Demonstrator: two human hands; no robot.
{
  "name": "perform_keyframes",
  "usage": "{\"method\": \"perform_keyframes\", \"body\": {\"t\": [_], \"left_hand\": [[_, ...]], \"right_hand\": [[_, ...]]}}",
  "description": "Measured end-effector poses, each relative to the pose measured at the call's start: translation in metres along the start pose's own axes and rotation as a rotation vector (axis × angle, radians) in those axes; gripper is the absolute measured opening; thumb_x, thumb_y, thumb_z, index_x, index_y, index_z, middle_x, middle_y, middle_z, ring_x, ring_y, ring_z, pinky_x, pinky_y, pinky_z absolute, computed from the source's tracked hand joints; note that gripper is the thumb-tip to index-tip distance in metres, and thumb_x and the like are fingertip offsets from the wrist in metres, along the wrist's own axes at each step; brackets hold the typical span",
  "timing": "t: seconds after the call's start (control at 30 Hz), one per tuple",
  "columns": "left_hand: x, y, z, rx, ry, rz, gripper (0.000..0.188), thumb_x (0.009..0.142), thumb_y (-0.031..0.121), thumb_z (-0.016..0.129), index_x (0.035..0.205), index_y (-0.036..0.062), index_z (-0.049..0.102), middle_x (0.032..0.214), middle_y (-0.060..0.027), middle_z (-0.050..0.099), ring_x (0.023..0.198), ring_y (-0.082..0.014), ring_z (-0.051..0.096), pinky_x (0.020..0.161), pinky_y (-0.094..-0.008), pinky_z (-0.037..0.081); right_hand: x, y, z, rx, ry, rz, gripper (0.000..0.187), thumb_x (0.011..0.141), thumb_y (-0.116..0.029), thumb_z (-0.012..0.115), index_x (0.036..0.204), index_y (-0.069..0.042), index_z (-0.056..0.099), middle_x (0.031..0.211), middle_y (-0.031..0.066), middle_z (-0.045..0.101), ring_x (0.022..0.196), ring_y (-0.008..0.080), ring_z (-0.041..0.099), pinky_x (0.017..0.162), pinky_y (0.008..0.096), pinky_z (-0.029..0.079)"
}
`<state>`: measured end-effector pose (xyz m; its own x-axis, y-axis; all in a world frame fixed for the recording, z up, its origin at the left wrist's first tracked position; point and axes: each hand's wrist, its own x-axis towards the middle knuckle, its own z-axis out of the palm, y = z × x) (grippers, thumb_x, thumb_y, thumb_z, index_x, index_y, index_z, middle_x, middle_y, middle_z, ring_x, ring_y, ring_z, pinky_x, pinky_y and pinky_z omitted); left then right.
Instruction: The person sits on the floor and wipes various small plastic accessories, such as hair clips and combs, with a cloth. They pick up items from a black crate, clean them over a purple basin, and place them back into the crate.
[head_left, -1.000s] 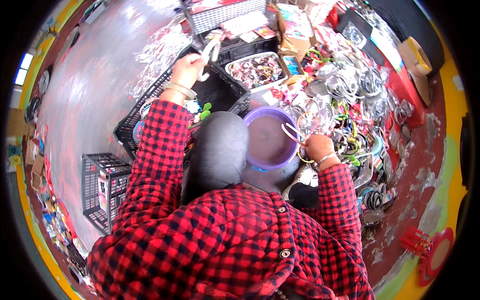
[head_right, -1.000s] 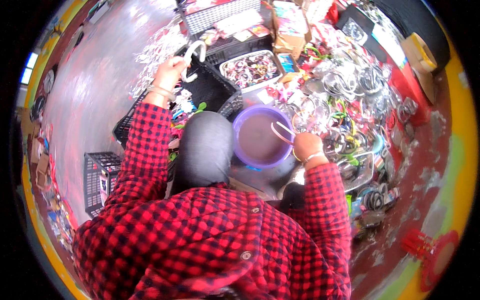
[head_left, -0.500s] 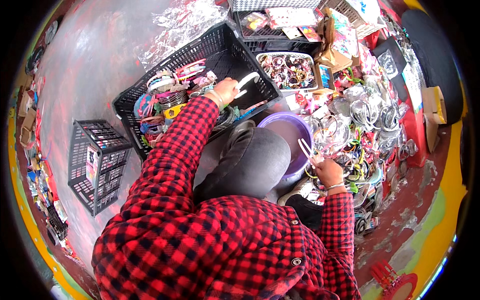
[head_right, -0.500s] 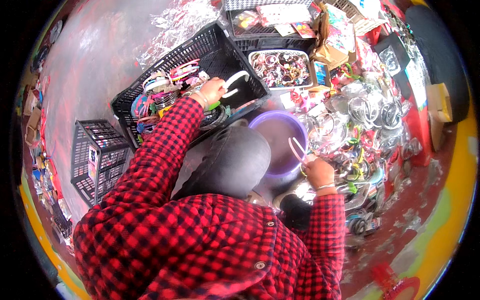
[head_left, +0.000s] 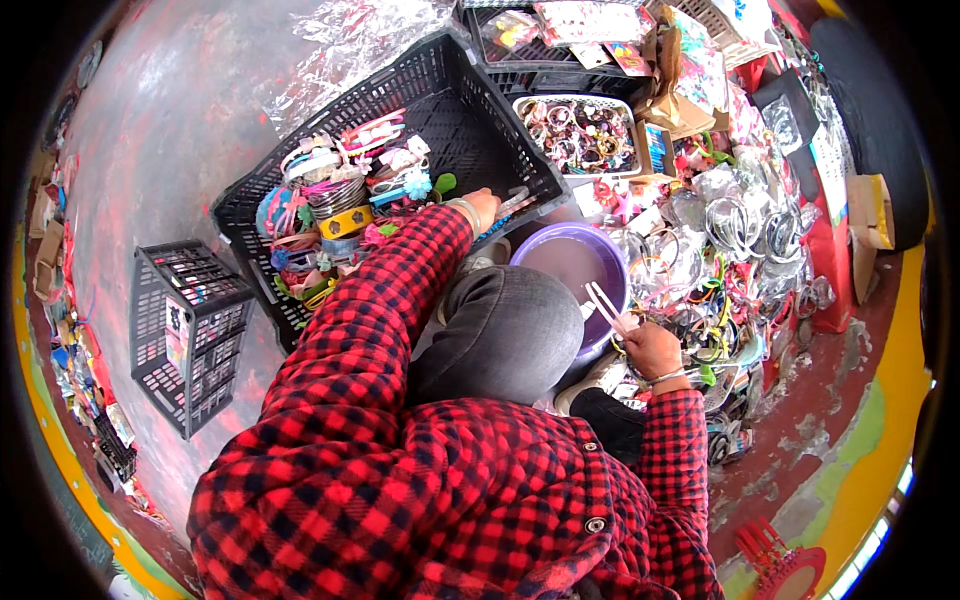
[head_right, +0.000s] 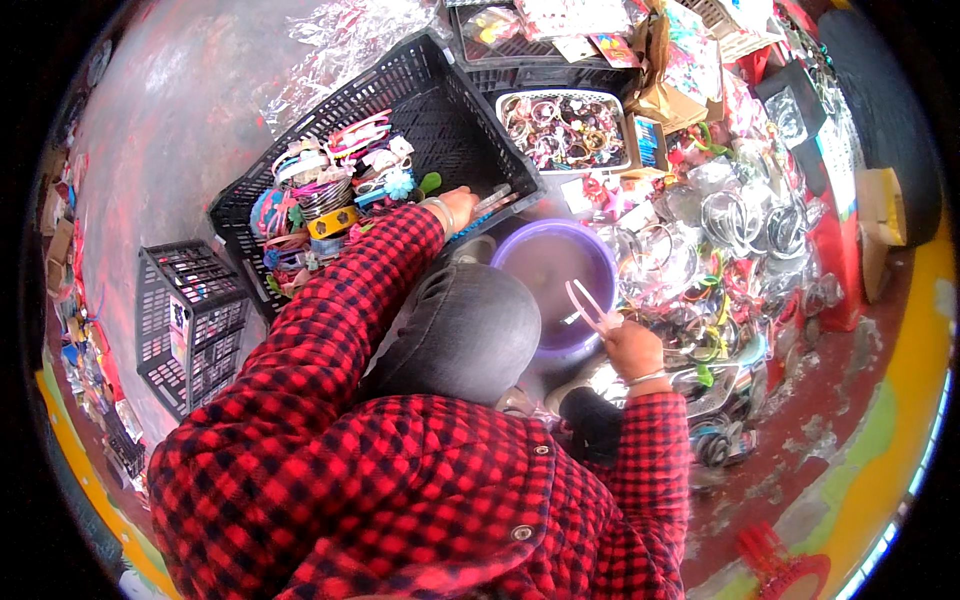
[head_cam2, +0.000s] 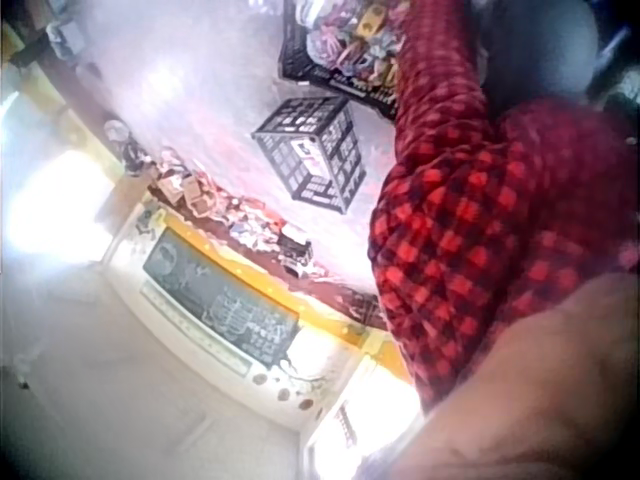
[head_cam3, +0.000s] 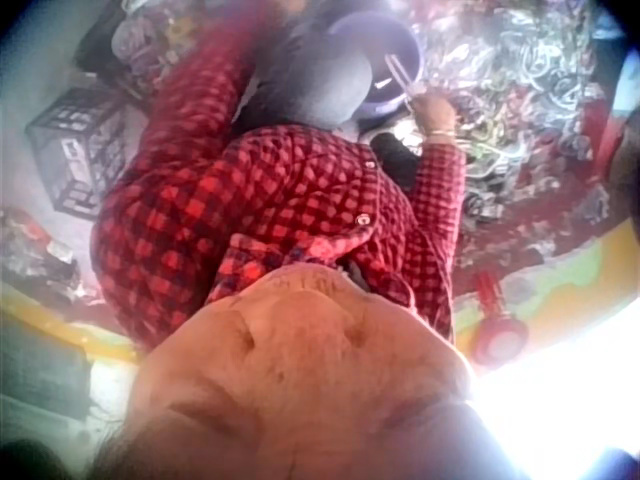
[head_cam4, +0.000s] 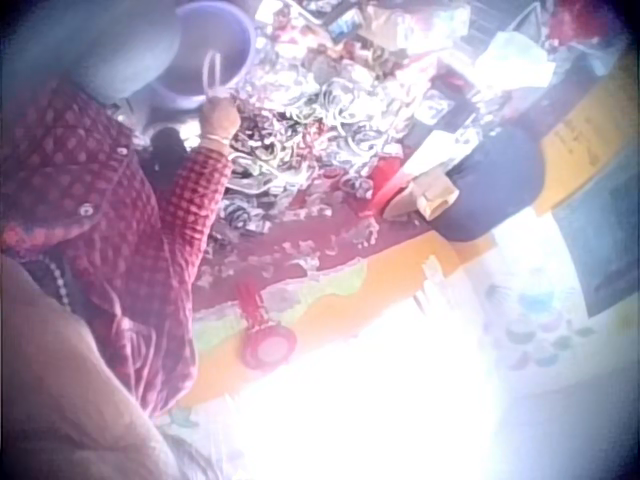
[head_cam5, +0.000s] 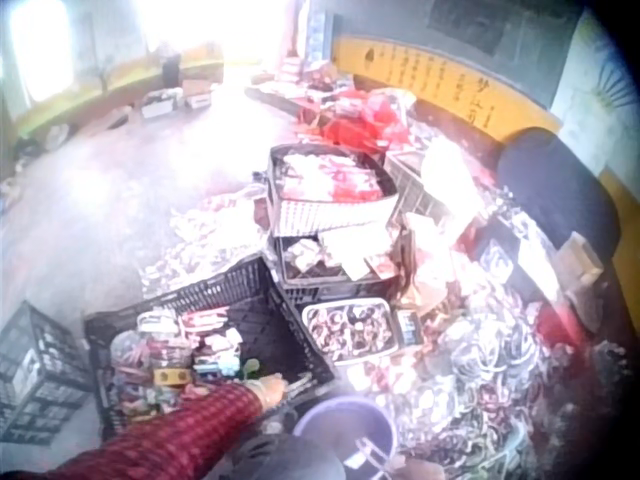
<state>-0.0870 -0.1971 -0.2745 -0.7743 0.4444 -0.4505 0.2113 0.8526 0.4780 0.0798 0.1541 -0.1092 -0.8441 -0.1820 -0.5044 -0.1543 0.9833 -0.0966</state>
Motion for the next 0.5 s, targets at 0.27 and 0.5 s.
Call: {"method": "perform_keyframes", "body": {"t": [0.27,0.5], "left_hand": [[-0.008,0.024,-0.019,0.014,-0.118,-0.028,0.024,0.082,0.020,0.051,0.097,0.0048,0.062,0.105,-0.0211,0.054,0.101,-0.0353,0.054,0.086,-0.0408,0.043],[0.002,-0.004,0.004,0.010,-0.105,0.094,0.024,0.078,0.018,0.055,0.096,0.0023,0.062,0.102,-0.0218,0.056,0.096,-0.0375,0.055,0.083,-0.0412,0.044]], "right_hand": [[-0.003,-0.003,-0.003,-0.016,0.006,-0.023,0.018,0.077,-0.029,0.057,0.078,-0.014,0.068,0.076,0.0111,0.060,0.070,0.0303,0.060,0.063,0.0415,0.048],[-0.003,-0.004,-0.005,-0.010,0.014,-0.037,0.017,0.076,-0.026,0.056,0.077,-0.014,0.067,0.077,0.0096,0.060,0.071,0.0295,0.059,0.063,0.0410,0.048]]}}
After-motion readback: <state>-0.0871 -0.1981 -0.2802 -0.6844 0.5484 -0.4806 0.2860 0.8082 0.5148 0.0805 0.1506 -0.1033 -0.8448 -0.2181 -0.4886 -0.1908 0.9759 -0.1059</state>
